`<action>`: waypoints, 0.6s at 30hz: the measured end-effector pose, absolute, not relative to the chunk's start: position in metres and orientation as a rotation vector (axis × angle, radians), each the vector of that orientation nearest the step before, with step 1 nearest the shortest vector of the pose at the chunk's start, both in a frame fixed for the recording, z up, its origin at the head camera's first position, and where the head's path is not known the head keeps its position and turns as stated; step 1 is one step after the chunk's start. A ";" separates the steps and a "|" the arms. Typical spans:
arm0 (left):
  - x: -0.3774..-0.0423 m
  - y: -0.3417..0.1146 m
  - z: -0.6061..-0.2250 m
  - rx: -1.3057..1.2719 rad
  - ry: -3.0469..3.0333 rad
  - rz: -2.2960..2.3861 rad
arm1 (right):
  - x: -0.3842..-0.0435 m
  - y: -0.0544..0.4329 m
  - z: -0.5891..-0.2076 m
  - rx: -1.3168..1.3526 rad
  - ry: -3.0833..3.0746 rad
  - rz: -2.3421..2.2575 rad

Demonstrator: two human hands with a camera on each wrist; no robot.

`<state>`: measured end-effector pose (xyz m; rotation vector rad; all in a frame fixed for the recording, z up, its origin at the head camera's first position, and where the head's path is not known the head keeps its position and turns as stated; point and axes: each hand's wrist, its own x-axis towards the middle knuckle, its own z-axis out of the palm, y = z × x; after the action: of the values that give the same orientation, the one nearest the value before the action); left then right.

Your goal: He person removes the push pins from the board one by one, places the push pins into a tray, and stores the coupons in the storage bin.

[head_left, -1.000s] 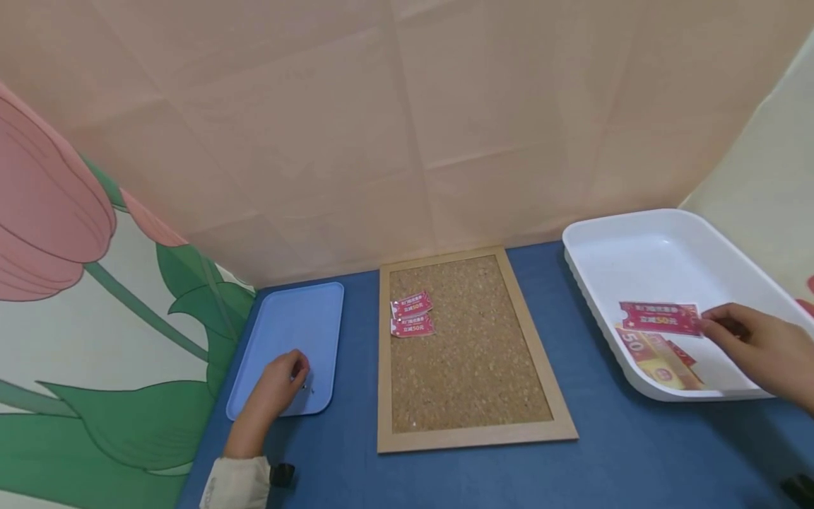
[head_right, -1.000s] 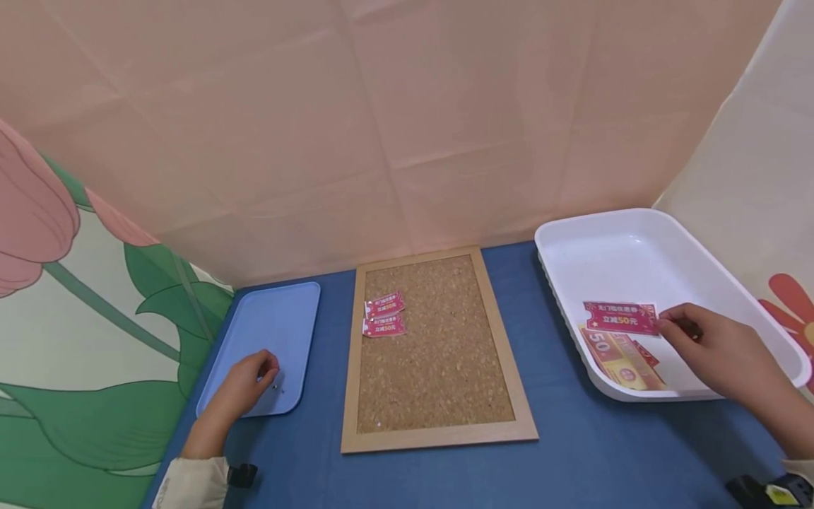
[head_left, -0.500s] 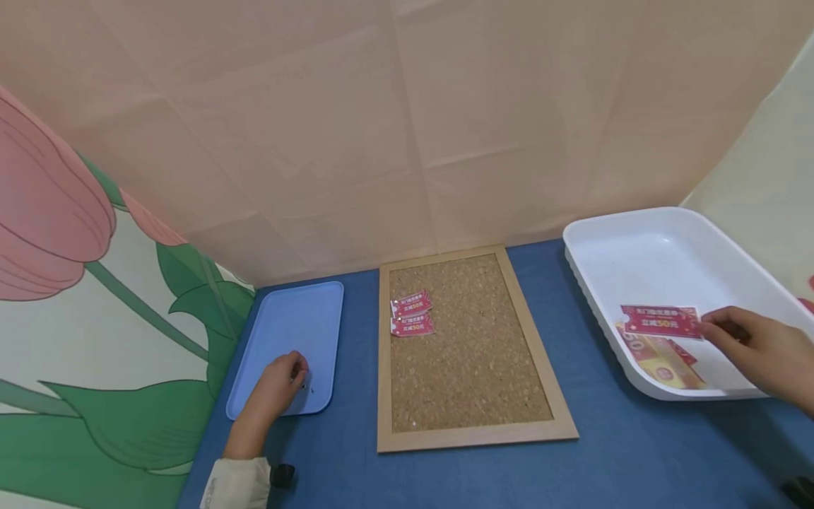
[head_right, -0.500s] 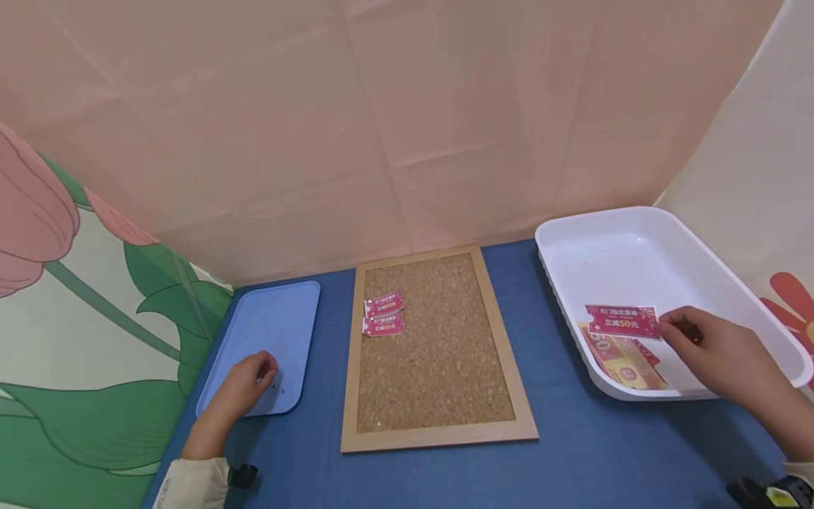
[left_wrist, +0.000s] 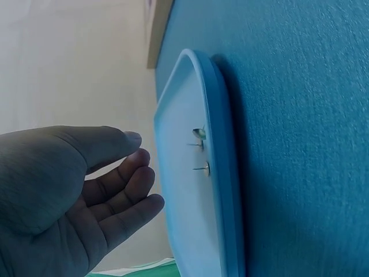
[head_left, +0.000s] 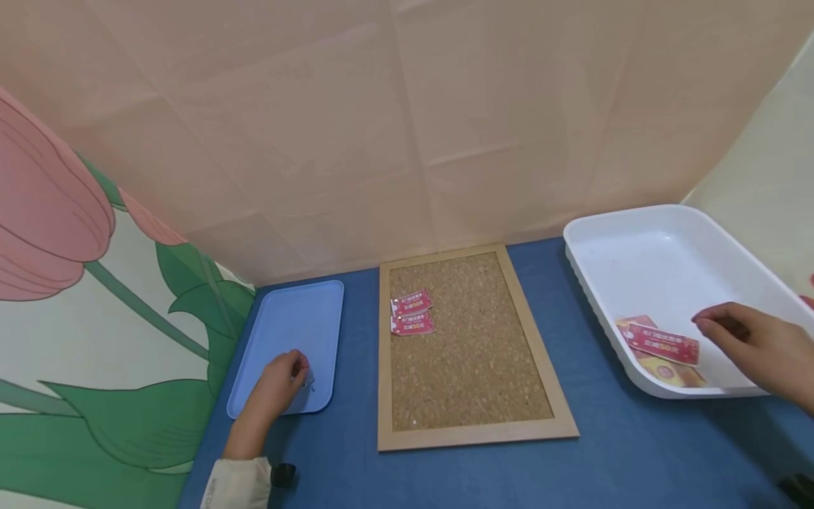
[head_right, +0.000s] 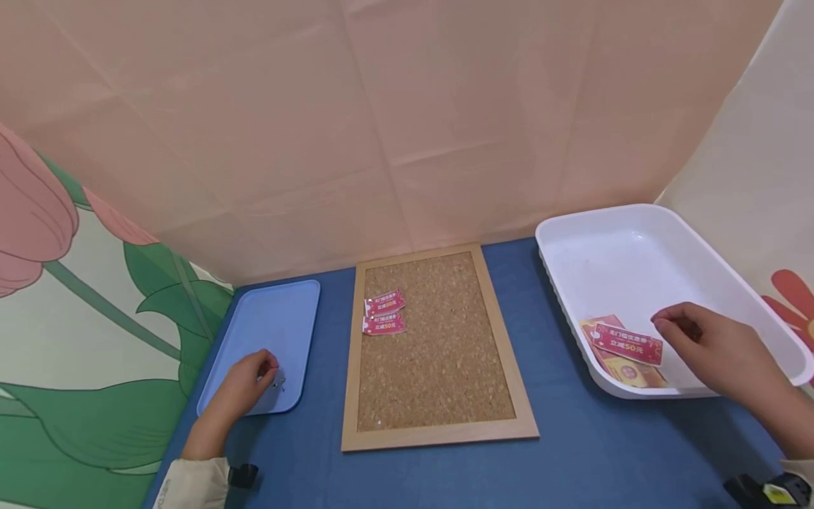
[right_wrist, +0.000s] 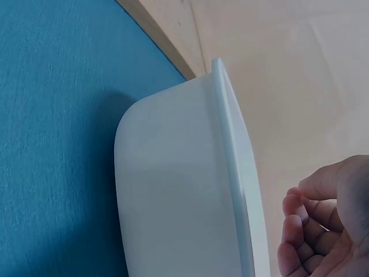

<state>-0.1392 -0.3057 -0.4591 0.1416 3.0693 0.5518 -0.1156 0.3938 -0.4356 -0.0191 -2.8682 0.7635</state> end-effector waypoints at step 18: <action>-0.137 -0.268 -0.438 0.279 3.129 0.586 | -0.124 0.346 -0.410 0.129 -2.713 0.902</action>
<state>-0.1371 -0.2681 -0.4375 0.2794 3.1291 0.5858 -0.1241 0.3462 -0.4102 0.1289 -2.7134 0.9022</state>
